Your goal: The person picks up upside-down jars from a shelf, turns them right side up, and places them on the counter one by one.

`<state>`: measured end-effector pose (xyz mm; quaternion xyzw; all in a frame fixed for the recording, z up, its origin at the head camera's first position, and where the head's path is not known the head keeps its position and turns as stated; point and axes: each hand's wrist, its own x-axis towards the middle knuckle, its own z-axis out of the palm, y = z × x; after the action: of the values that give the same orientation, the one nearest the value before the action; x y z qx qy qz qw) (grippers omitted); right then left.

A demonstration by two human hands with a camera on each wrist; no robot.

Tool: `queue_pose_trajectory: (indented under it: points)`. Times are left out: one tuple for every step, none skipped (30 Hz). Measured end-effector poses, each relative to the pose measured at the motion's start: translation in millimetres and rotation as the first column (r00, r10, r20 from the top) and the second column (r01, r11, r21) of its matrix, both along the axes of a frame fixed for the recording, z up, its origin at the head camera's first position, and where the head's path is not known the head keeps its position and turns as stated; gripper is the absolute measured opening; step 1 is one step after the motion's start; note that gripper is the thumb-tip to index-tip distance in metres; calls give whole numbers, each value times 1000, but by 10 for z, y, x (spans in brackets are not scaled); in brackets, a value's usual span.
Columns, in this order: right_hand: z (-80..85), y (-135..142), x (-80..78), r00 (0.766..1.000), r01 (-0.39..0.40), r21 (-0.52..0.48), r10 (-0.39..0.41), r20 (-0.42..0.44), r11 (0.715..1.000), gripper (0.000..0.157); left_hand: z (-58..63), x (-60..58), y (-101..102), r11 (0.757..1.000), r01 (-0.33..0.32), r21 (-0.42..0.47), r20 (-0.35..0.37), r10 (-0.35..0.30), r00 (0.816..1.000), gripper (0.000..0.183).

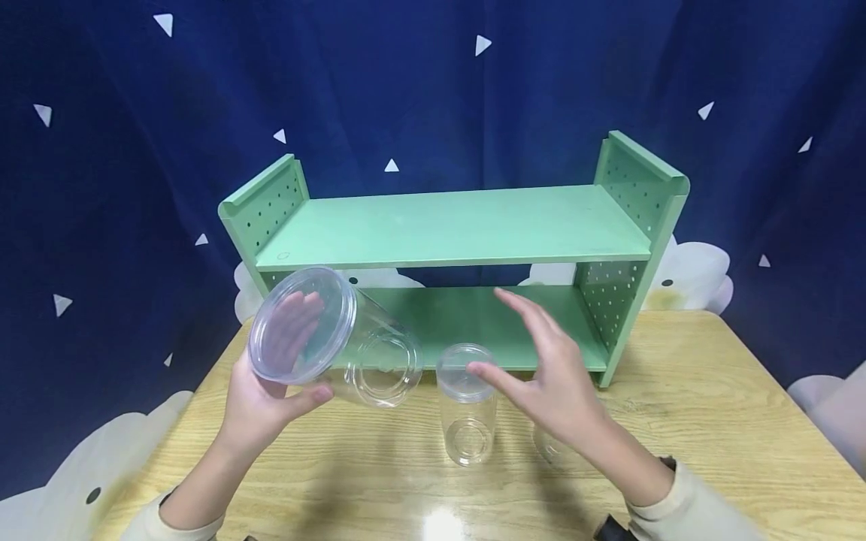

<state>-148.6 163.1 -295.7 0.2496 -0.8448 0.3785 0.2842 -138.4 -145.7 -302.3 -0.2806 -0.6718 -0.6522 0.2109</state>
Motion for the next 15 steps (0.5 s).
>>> queue_pose_trajectory:
  points:
    - [-8, 81, -6, 1000, 15, -27, -15, 4, 1000, 84, -38, -6, -27, 1000, -14, -10, 15, 14, 1000, 101]
    - [-15, 164, -12, 1000, 25, -61, -25, 8, 998, 80, -74, -12, -50, 999, -29, -23, 32, 30, 999, 100]
    - [-27, 247, -24, 999, 39, -97, -39, 8, 994, 77, -112, -18, -71, 998, -45, -36, 52, 47, 998, 100]
    - [-38, 329, -38, 998, 59, -132, -59, 9, 990, 74, -147, -22, -90, 996, -64, -55, 80, 69, 994, 100]
    - [-49, 412, -52, 997, 81, -164, -81, 9, 983, 71, -181, -27, -107, 993, -85, -77, 105, 93, 990, 101]
    - [-56, 492, -66, 994, 107, -201, -107, 14, 974, 67, -215, -36, -122, 990, -103, -99, 129, 115, 985, 102]
    - [-63, 568, -83, 990, 137, -236, -136, 19, 962, 65, -249, -48, -136, 985, -120, -122, 149, 137, 979, 103]
    - [-69, 638, -103, 985, 168, -278, -169, 24, 946, 62, -282, -60, -149, 980, -134, -146, 169, 158, 973, 103]
    - [-76, 707, -126, 978, 203, -317, -204, 33, 926, 60, -317, -73, -160, 975, -145, -168, 188, 176, 966, 104]
    - [-80, 767, -149, 970, 238, -353, -239, 41, 905, 57, -352, -86, -171, 969, -158, -192, 205, 197, 959, 104]
    - [-84, 822, -177, 961, 270, -386, -273, 50, 882, 55, -386, -98, -181, 961, -170, -216, 222, 218, 950, 104]
    - [-88, 872, -207, 951, 299, -415, -303, 58, 859, 53, -420, -109, -190, 955, -180, -236, 240, 236, 942, 105]
    - [-93, 918, -241, 941, 327, -438, -331, 68, 838, 50, -455, -119, -198, 949, -187, -253, 259, 252, 932, 104]
    - [-100, 962, -276, 932, 349, -460, -355, 78, 816, 49, -489, -130, -205, 944, -191, -270, 276, 266, 923, 104]
    - [-108, 1003, -313, 923, 370, -476, -374, 90, 798, 47, -523, -140, -212, 938, -196, -288, 292, 281, 914, 104]
